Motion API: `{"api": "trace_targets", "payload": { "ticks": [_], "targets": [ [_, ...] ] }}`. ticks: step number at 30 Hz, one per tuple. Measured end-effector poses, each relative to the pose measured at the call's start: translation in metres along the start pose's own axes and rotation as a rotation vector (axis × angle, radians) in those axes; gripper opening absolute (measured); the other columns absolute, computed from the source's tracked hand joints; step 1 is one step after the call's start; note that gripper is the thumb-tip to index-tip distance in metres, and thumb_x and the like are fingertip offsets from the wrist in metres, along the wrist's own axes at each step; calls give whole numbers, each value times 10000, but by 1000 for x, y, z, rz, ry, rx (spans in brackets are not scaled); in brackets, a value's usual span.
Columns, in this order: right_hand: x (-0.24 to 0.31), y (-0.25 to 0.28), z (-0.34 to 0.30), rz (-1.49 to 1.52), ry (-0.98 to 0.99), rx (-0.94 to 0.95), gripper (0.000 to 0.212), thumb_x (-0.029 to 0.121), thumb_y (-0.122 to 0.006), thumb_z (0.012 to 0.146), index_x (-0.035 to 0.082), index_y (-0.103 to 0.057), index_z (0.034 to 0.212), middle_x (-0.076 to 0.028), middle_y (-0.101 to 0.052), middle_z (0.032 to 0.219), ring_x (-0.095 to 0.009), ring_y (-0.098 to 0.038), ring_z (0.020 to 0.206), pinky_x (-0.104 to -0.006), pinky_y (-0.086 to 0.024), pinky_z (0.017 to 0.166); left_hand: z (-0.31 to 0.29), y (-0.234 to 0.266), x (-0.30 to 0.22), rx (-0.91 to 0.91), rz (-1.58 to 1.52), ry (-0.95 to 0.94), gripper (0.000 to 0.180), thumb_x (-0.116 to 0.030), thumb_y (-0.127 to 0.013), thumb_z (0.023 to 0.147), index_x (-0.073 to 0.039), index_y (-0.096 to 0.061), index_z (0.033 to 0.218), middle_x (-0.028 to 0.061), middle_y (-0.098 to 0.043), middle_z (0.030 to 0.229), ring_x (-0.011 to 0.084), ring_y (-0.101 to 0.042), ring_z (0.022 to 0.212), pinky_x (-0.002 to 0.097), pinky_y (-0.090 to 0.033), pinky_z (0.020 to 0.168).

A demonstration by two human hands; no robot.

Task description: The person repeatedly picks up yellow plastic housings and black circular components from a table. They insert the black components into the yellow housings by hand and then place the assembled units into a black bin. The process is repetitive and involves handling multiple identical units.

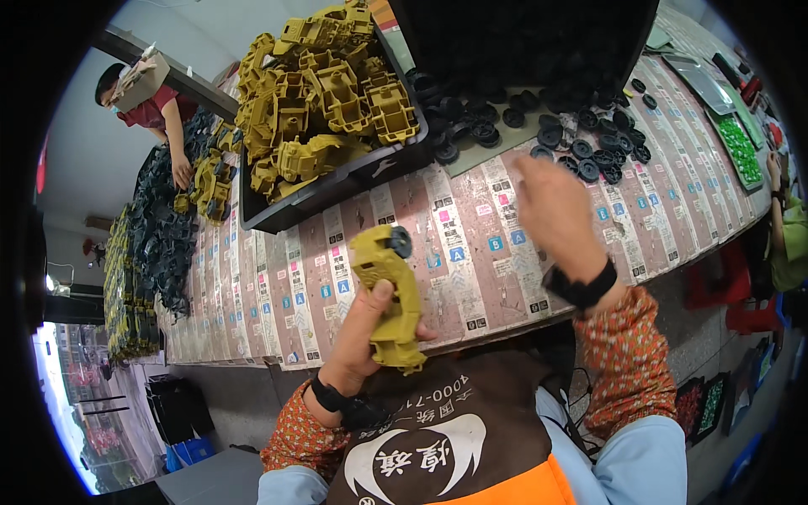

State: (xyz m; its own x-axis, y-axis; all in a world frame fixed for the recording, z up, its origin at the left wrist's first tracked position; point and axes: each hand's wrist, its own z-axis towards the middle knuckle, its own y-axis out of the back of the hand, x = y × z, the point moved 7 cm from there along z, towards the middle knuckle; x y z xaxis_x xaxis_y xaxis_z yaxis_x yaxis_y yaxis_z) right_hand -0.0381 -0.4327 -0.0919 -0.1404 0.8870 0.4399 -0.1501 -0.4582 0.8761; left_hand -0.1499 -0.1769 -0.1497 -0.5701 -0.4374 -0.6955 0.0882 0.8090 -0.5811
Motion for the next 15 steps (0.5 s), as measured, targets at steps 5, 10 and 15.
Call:
{"api": "trace_targets", "payload": {
  "ticks": [5, 10, 15],
  "targets": [
    [-37, -10, 10, -319, 283, -30, 335, -19, -656, 779, 40, -672, 1109, -141, -563, 1048, -335, -565, 1044, -430, -516, 847, -3, 6, -13, -89, -59, -33, 459, -491, -585, 1040, -89, -561, 1261, 80, -659, 996, 224, -719, 820, 495, -636, 848],
    [-34, -17, 4, -336, 352, -29, 359, -72, -607, 774, 8, -588, 1124, -162, -562, 1080, -355, -552, 1046, -436, -495, 905, 1, 22, -18, -95, -229, -178, 370, -394, -564, 1069, -89, -587, 1277, 93, -685, 1026, 219, -703, 981, 476, -639, 846],
    [-43, -14, -11, -269, 261, -8, 480, -119, -567, 780, -19, -557, 1250, -183, -565, 1093, -403, -540, 1063, -446, -491, 915, 1, 28, -25, -179, -286, -233, 338, -333, -629, 1042, -107, -569, 1285, 73, -666, 1016, 218, -693, 976, 492, -632, 870]
  ]
}}
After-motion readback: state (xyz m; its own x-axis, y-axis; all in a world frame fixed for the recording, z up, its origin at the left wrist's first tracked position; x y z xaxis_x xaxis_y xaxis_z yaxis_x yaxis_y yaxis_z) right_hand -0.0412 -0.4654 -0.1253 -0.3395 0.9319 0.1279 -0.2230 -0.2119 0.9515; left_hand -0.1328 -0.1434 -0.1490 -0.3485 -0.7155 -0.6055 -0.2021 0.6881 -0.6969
